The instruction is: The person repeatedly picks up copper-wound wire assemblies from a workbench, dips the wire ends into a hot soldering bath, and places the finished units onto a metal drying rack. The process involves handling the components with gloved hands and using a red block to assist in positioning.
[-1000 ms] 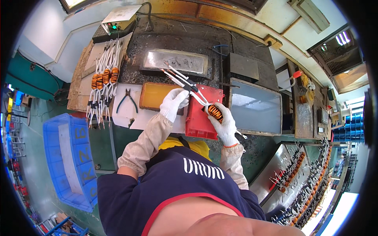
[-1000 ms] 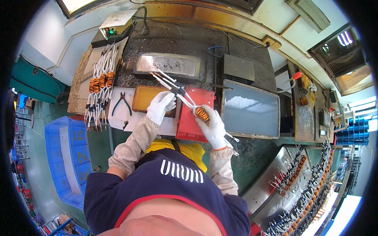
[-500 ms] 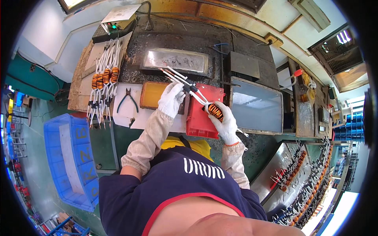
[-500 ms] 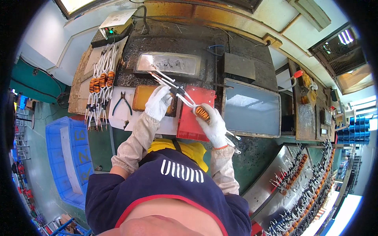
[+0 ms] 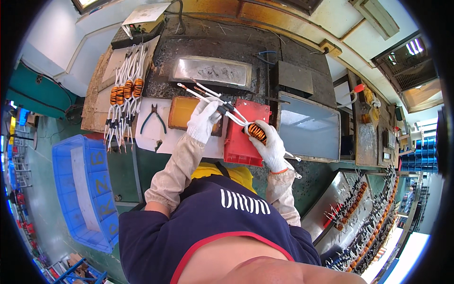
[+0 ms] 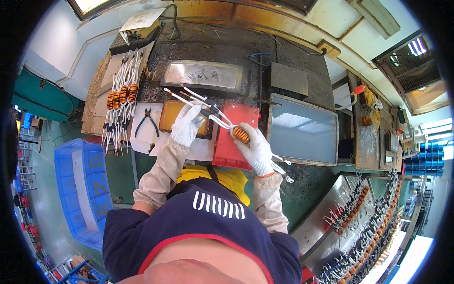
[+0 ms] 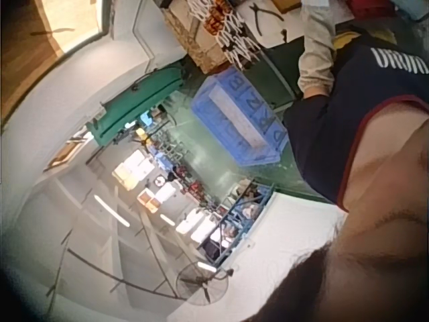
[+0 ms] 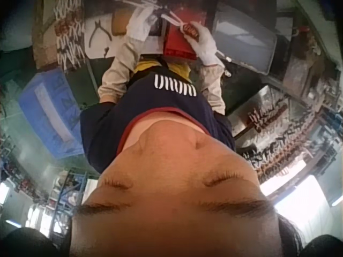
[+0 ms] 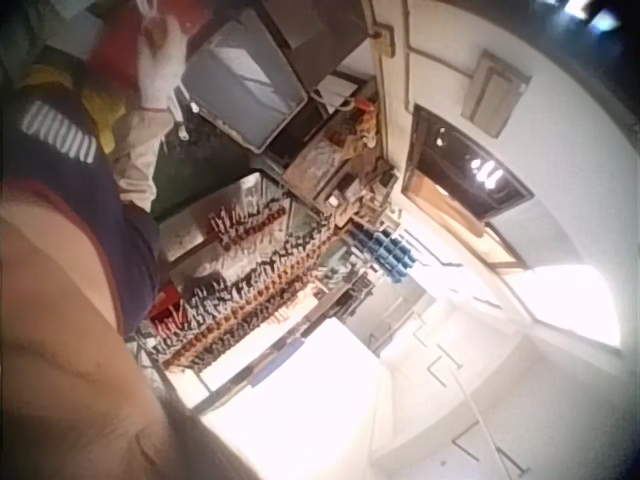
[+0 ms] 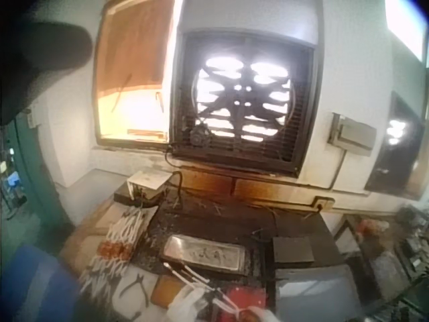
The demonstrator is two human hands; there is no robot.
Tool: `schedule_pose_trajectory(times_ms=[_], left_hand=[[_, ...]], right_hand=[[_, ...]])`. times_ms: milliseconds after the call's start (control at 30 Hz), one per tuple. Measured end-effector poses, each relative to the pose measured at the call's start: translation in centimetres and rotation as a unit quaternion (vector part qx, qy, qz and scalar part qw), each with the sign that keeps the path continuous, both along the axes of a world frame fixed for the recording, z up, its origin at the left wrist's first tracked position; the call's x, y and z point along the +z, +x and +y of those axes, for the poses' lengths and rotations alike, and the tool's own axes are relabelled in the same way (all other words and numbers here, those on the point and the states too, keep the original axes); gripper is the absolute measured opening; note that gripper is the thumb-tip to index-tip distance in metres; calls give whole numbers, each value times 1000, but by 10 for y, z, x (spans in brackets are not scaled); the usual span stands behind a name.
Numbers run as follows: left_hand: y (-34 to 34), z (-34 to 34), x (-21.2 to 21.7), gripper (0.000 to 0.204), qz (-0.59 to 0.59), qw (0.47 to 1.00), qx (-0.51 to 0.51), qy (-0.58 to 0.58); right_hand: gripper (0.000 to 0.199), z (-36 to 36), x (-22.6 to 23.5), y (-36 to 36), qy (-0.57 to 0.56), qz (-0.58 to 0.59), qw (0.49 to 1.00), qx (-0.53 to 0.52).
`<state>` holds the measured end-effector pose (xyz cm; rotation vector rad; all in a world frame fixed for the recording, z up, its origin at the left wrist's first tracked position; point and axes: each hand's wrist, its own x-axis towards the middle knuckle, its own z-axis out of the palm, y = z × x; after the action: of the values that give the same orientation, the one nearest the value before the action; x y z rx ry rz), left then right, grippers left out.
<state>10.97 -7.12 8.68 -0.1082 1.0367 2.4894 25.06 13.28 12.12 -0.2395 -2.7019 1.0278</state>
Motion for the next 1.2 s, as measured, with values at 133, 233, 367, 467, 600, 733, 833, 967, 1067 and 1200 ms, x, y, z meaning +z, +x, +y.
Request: schedule_pose_trajectory(times_ms=[133,233,367,467,600,733,833,967,1067,1200], left_hand=[[-3,-9,-16,25,31,995,-37,84],[2,-9,-18,31,-3,1000,-7,25],[10,-7,-17,40,-62,995,26,-78],[11,-3,-25,45,-65,995,65,-45],[17,-7,-22,47,-56,995,70,-40],[26,-19,-34,44,-21,995,57,-78],[30,-28,-45,46,19,979,57,-196],[39,-33,-18,46,378,743,140,-534],[22,-28,18,45,640,471,152,-588],[0,-13,-2,32,706,347,77,-613]], right_hand=[[52,-2,7,-4,10,-24,1000,12],[53,-3,9,-8,26,-37,999,22],[51,-3,9,-11,38,-33,998,42],[51,-4,12,-13,43,-38,997,47],[51,-2,10,-13,41,-33,997,49],[51,-1,9,-13,40,-30,997,53],[51,-2,10,-13,35,-30,997,55],[52,1,6,-12,30,-28,998,50],[52,1,5,-9,27,-29,998,45],[52,0,6,-12,32,-16,997,64]])
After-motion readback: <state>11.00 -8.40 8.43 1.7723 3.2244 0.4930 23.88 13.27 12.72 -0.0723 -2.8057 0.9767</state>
